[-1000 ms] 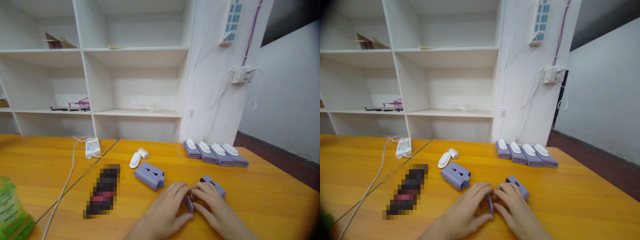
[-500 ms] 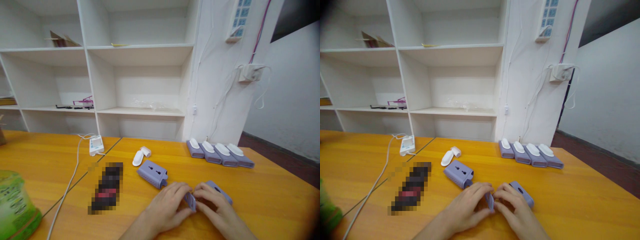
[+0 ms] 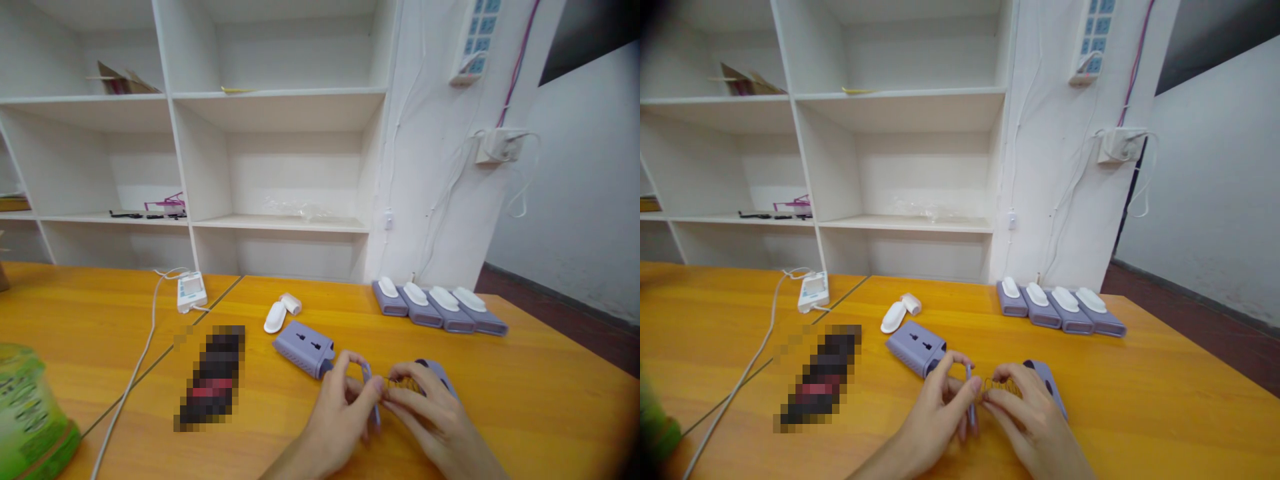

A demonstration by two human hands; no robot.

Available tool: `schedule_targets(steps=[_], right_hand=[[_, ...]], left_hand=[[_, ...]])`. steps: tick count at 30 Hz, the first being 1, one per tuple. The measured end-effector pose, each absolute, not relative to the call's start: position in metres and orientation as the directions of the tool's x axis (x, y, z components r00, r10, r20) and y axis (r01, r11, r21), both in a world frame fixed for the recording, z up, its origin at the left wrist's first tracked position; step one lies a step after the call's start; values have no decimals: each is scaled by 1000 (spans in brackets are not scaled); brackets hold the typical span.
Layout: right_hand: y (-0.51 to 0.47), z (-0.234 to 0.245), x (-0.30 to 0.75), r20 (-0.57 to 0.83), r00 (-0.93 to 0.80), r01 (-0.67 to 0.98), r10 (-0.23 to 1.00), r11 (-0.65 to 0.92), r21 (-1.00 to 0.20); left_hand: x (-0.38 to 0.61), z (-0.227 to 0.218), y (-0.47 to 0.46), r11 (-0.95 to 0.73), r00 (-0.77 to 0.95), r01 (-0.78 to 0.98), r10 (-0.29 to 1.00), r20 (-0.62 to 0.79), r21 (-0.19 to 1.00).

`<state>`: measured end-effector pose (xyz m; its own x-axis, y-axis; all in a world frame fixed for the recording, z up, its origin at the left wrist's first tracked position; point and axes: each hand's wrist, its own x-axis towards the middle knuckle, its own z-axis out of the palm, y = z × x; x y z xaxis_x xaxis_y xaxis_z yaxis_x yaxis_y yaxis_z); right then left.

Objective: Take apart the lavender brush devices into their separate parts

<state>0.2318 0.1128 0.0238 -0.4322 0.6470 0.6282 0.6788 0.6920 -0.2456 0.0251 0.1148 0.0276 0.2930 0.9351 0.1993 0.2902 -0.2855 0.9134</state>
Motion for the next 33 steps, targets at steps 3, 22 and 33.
schedule_targets(steps=[3, 22, 33], right_hand=[[114, 28, 233, 611, -441, 710, 657, 672, -210], [123, 29, 260, 495, -336, 787, 801, 528, -321], [131, 10, 253, 457, -99, 758, 884, 364, -541]], left_hand=[[22, 28, 115, -327, 249, 393, 937, 243, 859], [13, 38, 101, -669, 533, 644, 741, 409, 372], [23, 31, 103, -725, 584, 664, 656, 479, 183]])
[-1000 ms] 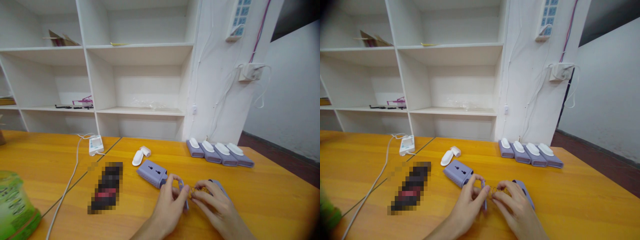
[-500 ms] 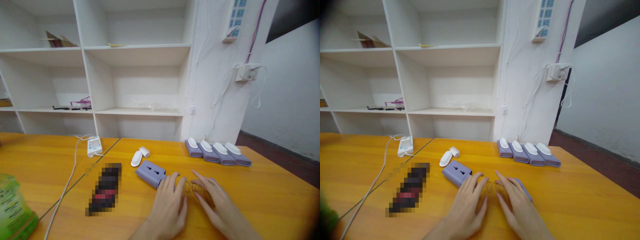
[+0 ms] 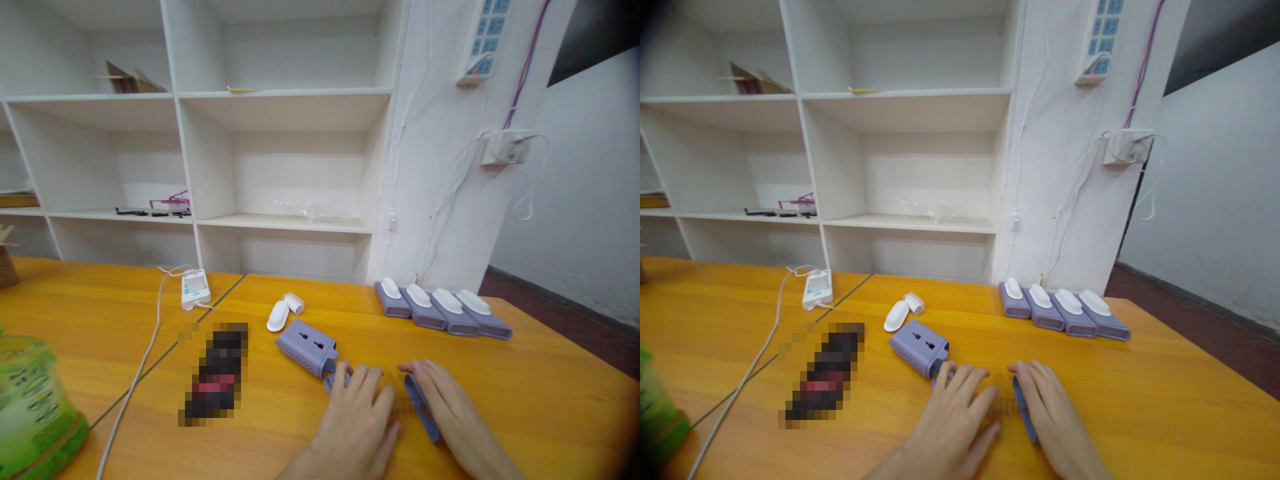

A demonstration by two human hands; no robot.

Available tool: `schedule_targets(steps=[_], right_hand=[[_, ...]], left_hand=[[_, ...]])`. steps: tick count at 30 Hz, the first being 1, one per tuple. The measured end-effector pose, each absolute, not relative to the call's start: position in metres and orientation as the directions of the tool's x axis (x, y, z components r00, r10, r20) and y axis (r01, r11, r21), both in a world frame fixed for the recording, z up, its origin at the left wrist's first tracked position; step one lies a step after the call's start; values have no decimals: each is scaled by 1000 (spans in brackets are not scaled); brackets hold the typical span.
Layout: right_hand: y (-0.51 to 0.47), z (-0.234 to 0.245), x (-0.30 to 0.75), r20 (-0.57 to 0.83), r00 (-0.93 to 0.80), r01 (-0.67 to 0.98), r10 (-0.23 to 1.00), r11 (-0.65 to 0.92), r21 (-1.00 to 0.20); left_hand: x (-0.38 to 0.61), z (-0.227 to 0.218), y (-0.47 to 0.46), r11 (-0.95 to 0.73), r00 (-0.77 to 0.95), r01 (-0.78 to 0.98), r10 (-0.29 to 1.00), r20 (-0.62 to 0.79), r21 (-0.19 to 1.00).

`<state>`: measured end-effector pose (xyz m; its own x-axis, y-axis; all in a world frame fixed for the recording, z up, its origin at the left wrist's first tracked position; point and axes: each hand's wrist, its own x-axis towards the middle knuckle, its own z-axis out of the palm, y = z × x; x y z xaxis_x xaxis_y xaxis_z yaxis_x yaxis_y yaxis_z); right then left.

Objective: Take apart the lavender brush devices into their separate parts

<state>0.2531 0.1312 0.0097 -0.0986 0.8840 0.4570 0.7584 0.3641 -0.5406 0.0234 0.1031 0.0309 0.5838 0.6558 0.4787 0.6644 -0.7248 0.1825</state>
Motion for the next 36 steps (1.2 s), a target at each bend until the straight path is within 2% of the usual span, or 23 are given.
schedule_targets(steps=[4, 8, 13, 19, 24, 31, 36], right_hand=[[116, 3, 225, 464, -124, 733, 877, 397, -553], [110, 3, 212, 482, -155, 686, 862, 445, -576], [100, 19, 204, 493, -200, 545, 847, 514, -662], [96, 34, 202, 576, -350, 541, 738, 662, -519], [95, 33, 202, 595, -364, 580, 717, 674, -458], [92, 36, 197, 528, -401, 573, 749, 654, -494], [94, 32, 201, 590, -386, 637, 709, 668, -386]], left_hand=[[36, 16, 108, -718, 608, 696, 590, 531, 1], [45, 7, 110, -728, 619, 677, 485, 618, -106], [42, 7, 113, -729, 615, 639, 294, 732, -244], [39, 10, 115, -753, 565, 630, 274, 779, -192], [42, 12, 111, -750, 499, 644, 262, 826, -151], [42, 10, 111, -761, 473, 640, 275, 837, -112], [44, 7, 114, -776, 454, 626, 277, 847, -82]])
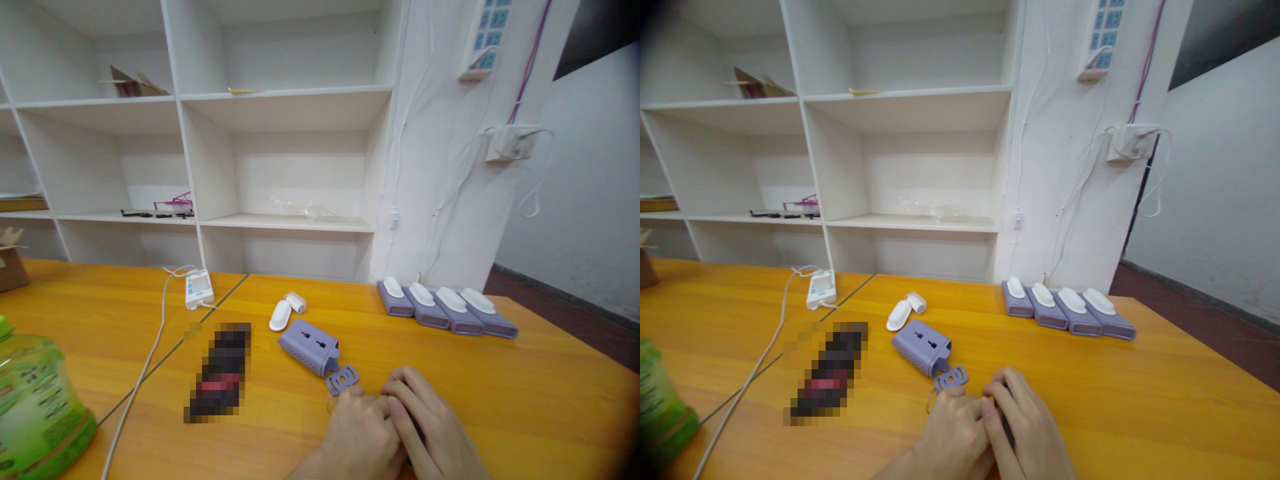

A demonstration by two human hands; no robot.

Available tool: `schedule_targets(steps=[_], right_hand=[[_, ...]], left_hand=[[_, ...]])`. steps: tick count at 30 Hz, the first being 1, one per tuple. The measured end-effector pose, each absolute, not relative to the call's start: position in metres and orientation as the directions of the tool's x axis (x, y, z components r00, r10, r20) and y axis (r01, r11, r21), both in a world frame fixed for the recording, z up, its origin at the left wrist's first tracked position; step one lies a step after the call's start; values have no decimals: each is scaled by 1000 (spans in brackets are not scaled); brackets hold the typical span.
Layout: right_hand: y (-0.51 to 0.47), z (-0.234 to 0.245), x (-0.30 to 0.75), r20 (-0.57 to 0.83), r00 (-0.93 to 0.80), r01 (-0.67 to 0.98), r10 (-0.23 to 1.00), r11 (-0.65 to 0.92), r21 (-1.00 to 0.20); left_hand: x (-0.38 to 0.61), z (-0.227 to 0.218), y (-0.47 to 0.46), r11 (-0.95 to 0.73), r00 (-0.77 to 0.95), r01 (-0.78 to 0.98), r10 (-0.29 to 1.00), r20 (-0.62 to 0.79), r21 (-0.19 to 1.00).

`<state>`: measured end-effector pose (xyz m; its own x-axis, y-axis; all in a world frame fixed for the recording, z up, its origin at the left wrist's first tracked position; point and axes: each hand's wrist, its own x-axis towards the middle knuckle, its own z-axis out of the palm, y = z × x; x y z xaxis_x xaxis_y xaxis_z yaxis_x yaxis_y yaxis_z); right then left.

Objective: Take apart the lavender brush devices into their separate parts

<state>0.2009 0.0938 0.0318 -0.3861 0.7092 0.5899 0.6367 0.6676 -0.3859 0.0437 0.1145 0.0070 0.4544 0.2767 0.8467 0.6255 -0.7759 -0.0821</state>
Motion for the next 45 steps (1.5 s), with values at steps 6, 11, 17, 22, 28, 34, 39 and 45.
schedule_targets(steps=[6, 11, 17, 22, 28, 34, 39, 45], right_hand=[[100, 27, 200, 654, -198, 644, 730, 600, -474], [109, 29, 199, 379, -99, 524, 920, 372, -766], [113, 27, 200, 292, -140, 478, 946, 323, -817], [106, 34, 198, 305, -115, 500, 945, 320, -805], [101, 38, 196, 466, -117, 607, 877, 435, -665], [97, 35, 203, 683, -195, 710, 704, 582, -397], [93, 44, 205, 819, -290, 702, 495, 691, -169], [86, 45, 216, 867, -347, 735, 357, 678, 15]], left_hand=[[44, 6, 115, -791, 443, 609, 274, 854, -62], [40, 10, 115, -795, 461, 592, 200, 864, -132], [39, 10, 117, -789, 450, 601, 202, 870, -128], [39, 11, 113, -808, 426, 589, 284, 859, -24], [34, 17, 110, -813, 391, 565, 413, 823, 140], [35, 14, 110, -816, 357, 538, 447, 820, 211], [42, 10, 108, -803, 306, 541, 466, 830, 252], [48, 17, 101, -807, 329, 542, 461, 824, 235]])
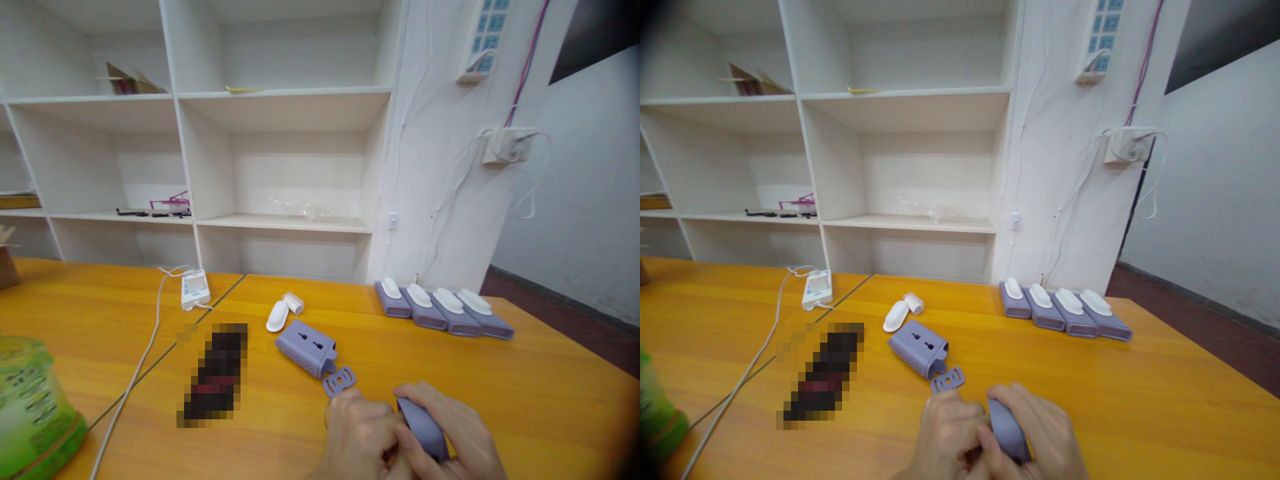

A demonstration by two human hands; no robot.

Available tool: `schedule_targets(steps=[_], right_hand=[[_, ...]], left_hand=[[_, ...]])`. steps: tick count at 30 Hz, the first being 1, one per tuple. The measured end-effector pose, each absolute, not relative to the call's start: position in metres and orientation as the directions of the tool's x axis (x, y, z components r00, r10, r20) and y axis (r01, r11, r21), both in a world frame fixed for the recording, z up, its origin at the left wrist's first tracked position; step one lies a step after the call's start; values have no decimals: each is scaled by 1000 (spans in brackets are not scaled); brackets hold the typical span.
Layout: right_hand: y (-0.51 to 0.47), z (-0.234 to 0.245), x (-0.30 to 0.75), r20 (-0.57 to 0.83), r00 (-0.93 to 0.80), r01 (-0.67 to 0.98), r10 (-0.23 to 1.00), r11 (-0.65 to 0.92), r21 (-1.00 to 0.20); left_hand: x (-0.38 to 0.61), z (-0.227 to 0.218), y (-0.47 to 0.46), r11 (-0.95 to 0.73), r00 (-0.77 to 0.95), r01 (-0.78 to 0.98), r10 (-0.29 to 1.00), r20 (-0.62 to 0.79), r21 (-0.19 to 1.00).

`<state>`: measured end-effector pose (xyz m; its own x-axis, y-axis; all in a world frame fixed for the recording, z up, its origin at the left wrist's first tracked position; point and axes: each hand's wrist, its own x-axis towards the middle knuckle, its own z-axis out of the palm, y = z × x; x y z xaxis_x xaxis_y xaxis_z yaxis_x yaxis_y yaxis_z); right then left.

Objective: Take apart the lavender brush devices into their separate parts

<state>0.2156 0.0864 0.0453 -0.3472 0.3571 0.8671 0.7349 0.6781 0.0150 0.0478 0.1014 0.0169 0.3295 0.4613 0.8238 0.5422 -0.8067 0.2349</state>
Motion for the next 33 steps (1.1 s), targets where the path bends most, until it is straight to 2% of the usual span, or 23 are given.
schedule_targets(steps=[5, 11, 17, 23, 25, 28, 30, 33], right_hand=[[88, 40, 227, 840, -398, 735, 368, 676, 53], [88, 41, 227, 848, -388, 706, 361, 708, 21], [86, 50, 223, 836, -415, 685, 359, 728, 28], [87, 47, 224, 807, -452, 671, 379, 741, 28], [87, 46, 225, 803, -463, 667, 374, 744, 39], [87, 45, 222, 797, -471, 656, 379, 755, 28], [86, 45, 218, 783, -461, 646, 417, 763, -25], [84, 46, 208, 712, -360, 633, 603, 719, -289]], left_hand=[[51, 18, 97, -775, 338, 573, 519, 785, 266], [58, 12, 91, -692, 316, 636, 636, 704, 340], [61, 9, 88, -562, 325, 721, 790, 519, 405], [48, 11, 83, -573, 337, 684, 797, 501, 451], [45, 16, 81, -558, 360, 709, 813, 458, 432], [46, 24, 81, -535, 422, 772, 836, 351, 343], [49, 30, 82, -550, 463, 780, 828, 316, 299], [54, 36, 82, -552, 483, 793, 828, 284, 260]])
